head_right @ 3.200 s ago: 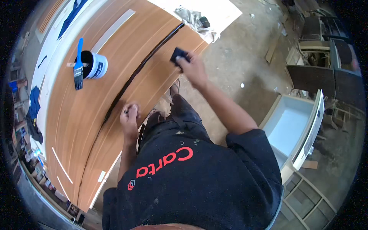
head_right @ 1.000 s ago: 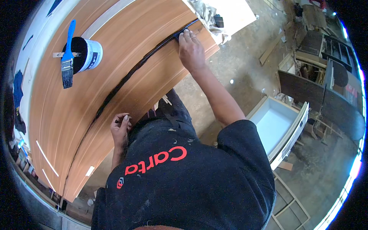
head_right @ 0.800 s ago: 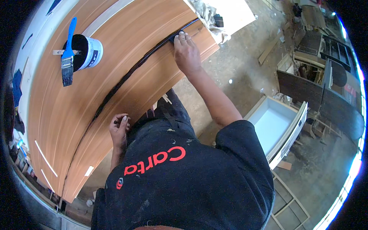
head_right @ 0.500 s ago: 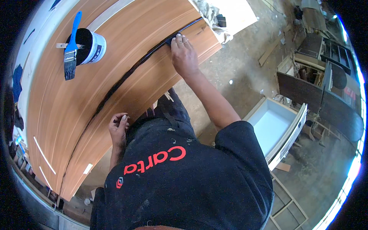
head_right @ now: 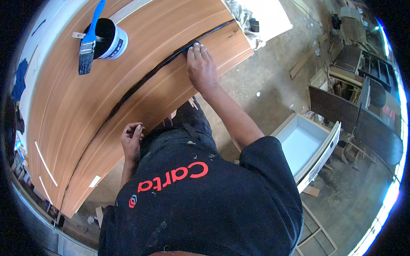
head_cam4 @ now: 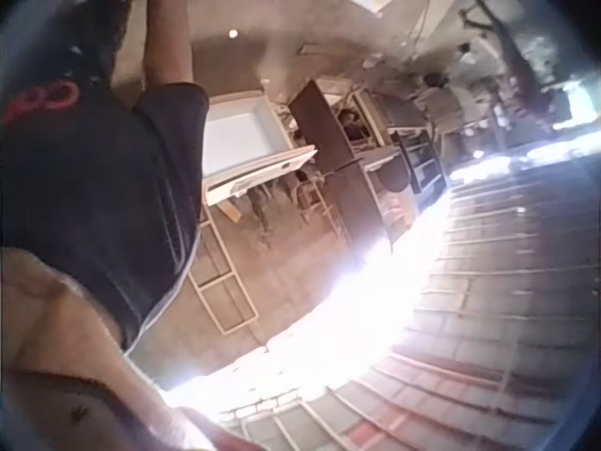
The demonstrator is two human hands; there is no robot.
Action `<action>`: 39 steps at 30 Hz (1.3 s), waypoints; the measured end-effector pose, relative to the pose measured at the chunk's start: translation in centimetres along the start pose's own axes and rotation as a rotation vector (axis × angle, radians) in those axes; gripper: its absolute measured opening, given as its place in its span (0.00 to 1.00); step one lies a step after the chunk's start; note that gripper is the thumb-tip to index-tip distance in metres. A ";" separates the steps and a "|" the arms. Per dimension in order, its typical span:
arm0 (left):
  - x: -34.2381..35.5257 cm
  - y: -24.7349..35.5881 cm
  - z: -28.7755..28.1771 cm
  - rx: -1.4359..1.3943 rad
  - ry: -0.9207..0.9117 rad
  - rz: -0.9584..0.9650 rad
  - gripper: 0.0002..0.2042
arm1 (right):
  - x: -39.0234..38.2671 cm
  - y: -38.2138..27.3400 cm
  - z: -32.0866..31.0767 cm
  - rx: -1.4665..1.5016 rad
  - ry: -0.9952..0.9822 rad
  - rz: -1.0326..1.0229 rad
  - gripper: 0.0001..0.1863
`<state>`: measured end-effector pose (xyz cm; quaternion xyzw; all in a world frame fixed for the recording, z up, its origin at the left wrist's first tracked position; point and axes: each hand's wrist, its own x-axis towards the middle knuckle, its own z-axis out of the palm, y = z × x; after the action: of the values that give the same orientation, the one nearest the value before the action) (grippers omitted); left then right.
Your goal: Applying black edge banding or trim strips to the edges of wooden boards using adhesive.
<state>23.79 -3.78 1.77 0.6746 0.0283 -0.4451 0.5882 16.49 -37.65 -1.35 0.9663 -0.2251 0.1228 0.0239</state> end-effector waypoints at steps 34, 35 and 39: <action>-2.6 -1.1 -4.2 -0.022 0.015 0.056 0.06 | -1.9 -10.2 -1.1 0.043 0.004 -0.128 0.19; -2.7 -1.3 -4.4 -0.029 0.017 0.057 0.06 | -2.0 -10.6 -1.1 0.040 0.001 -0.133 0.19; -3.0 -1.9 -5.2 -0.053 0.036 0.058 0.06 | -2.3 -12.2 -1.1 0.040 -0.012 -0.158 0.19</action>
<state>23.87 2.52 1.73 0.6671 0.0309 -0.4149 0.6180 19.60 -25.58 -0.73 0.9820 -0.1460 0.1192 0.0128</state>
